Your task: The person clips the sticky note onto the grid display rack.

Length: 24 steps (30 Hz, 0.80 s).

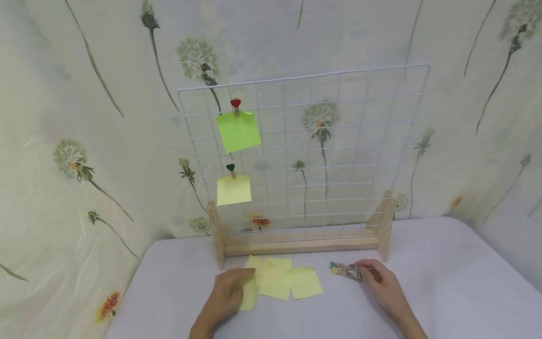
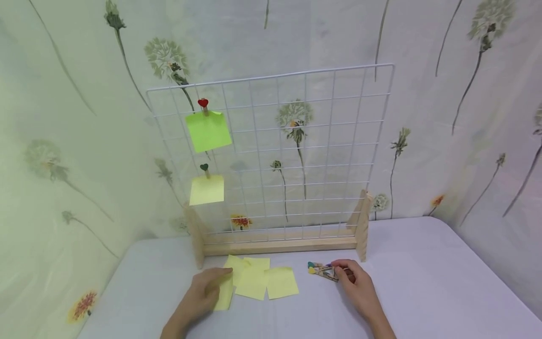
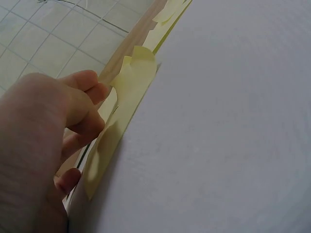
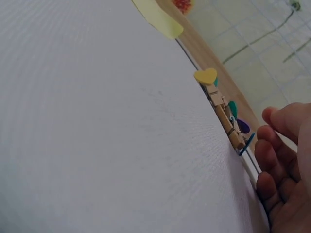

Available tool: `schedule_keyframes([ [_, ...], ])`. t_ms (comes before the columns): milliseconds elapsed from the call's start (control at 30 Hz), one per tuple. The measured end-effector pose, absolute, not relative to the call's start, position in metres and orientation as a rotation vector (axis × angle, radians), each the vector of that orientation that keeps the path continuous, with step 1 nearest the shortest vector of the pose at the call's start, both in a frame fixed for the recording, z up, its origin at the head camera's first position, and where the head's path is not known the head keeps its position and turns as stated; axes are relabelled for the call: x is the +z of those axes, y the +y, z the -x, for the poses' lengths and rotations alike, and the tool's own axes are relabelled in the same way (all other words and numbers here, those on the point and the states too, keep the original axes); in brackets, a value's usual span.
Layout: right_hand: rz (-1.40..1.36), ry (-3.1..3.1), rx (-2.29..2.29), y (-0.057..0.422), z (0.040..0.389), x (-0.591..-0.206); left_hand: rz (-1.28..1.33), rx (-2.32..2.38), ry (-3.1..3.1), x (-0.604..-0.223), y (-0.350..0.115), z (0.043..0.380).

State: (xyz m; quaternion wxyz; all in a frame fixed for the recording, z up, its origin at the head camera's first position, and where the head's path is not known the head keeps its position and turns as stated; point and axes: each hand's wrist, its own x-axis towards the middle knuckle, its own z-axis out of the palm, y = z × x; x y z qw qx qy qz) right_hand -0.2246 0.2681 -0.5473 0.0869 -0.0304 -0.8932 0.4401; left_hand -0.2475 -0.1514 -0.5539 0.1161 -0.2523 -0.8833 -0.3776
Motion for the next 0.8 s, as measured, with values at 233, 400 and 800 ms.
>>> schedule_keyframes([
  [233, 0.088, -2.648, 1.304, 0.2694, 0.2257, -0.5494, 0.744, -1.030, -2.581, -0.5541, -0.1509, 0.2459],
  [400, 0.088, -2.649, 1.304, 0.2695, 0.2260, -0.5488, 0.783, -1.018, -2.555, -0.5549, -0.1504, 0.2475],
  [800, 0.073, -2.658, 1.278, 0.2673, 0.2245, -0.5493, 0.895, -1.005, -2.553, -0.5562, -0.1469, 0.2463],
])
